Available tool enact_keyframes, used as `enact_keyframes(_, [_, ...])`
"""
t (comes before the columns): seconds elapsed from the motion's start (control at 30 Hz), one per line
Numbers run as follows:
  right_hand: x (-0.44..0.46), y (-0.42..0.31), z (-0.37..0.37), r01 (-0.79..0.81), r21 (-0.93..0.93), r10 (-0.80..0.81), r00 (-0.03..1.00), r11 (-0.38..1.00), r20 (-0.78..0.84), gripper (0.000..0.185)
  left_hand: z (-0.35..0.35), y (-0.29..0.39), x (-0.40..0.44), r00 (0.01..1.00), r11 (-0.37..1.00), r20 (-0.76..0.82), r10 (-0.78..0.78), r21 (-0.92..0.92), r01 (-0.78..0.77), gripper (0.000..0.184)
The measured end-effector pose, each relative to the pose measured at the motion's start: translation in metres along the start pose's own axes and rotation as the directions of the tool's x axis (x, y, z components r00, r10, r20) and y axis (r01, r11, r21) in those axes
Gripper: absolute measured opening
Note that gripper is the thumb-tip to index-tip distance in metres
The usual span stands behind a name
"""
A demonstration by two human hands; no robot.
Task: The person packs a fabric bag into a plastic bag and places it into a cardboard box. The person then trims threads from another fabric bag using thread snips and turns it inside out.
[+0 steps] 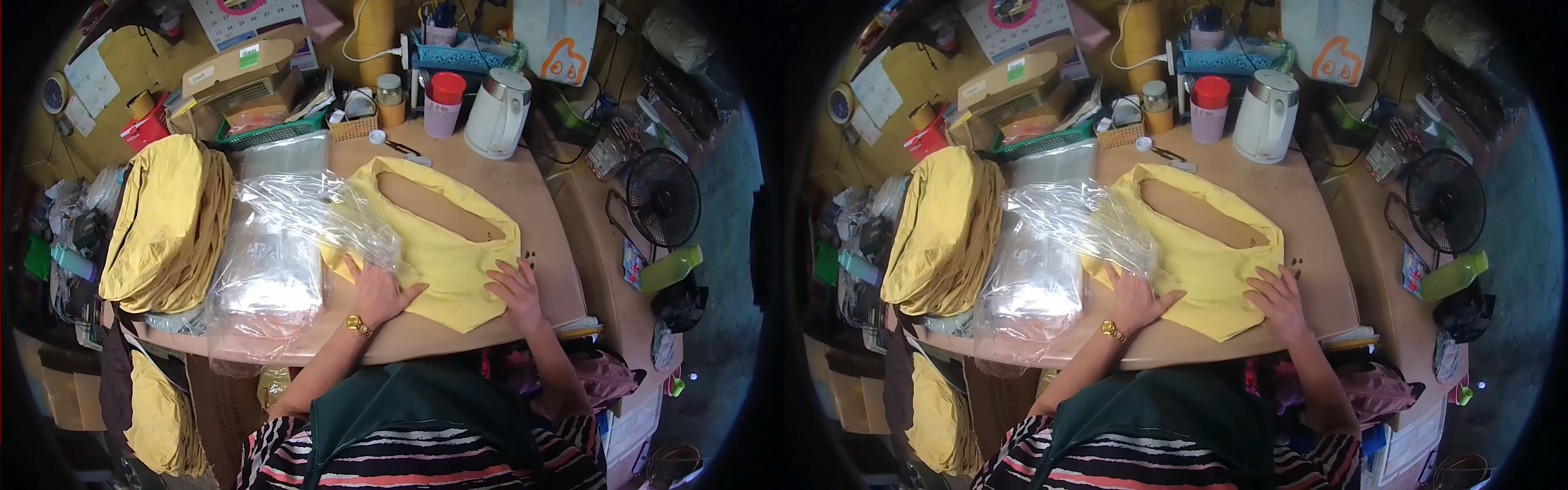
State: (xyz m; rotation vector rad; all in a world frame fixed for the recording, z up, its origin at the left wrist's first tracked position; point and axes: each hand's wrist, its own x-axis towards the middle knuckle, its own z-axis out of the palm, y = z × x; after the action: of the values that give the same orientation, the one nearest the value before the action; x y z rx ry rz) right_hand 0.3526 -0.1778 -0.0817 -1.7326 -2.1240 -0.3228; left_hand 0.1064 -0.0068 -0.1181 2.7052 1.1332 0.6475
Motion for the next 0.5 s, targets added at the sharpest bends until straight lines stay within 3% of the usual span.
enact_keyframes(0.03, [0.016,0.003,-0.005,0.033,0.099,-0.021,0.992,0.994,-0.124,0.033,0.000,-0.002,0.002,1.000,1.000,0.004,0.003,0.002,-0.003,0.079])
enact_keyframes(0.07, [0.032,0.003,-0.013,0.047,0.102,-0.034,0.991,0.994,-0.127,0.033,0.001,-0.002,-0.002,0.998,0.997,-0.019,0.052,-0.054,-0.053,0.085])
enact_keyframes(0.13, [0.093,-0.032,-0.060,0.091,0.045,-0.092,0.996,0.995,0.018,0.021,0.004,-0.001,-0.016,0.995,0.990,-0.034,0.093,-0.106,-0.097,0.094])
enact_keyframes(0.2, [0.145,-0.053,-0.075,0.178,-0.019,-0.174,0.976,0.984,0.131,0.013,0.007,0.001,-0.032,0.930,0.916,0.193,0.314,-0.319,-0.243,0.098])
enact_keyframes(0.27, [0.187,-0.045,-0.050,0.175,0.056,-0.184,0.907,0.983,0.379,0.021,-0.024,0.008,-0.042,0.929,0.883,0.110,0.354,-0.367,-0.293,0.093])
enact_keyframes(0.33, [0.236,-0.039,-0.016,0.143,0.106,-0.177,0.797,0.984,0.577,0.028,-0.049,-0.008,-0.054,0.847,0.829,0.409,0.339,-0.555,-0.064,0.082])
enact_keyframes(0.37, [0.263,-0.027,0.018,0.140,0.145,-0.201,0.634,0.979,0.747,0.044,-0.069,-0.020,-0.056,0.768,0.849,0.585,0.261,-0.518,0.106,0.074])
enact_keyframes(0.4, [0.273,-0.023,0.040,0.143,0.165,-0.217,0.539,0.976,0.814,0.052,-0.092,-0.035,-0.057,0.649,0.855,0.739,0.182,-0.445,0.267,0.066])
enact_keyframes(0.43, [0.283,-0.019,0.062,0.141,0.186,-0.230,0.438,0.972,0.869,0.060,-0.118,-0.048,-0.066,0.693,0.854,0.715,0.096,-0.417,0.312,0.060])
enact_keyframes(0.47, [0.285,-0.021,0.071,0.129,0.270,-0.297,0.502,0.954,0.812,0.079,-0.143,-0.062,-0.077,0.729,0.849,0.685,0.007,-0.390,0.358,0.057])
enact_keyframes(0.5, [0.289,-0.023,0.080,0.123,0.354,-0.359,0.561,0.927,0.746,0.099,-0.162,-0.073,-0.092,0.860,0.802,0.510,-0.028,-0.502,0.324,0.053])
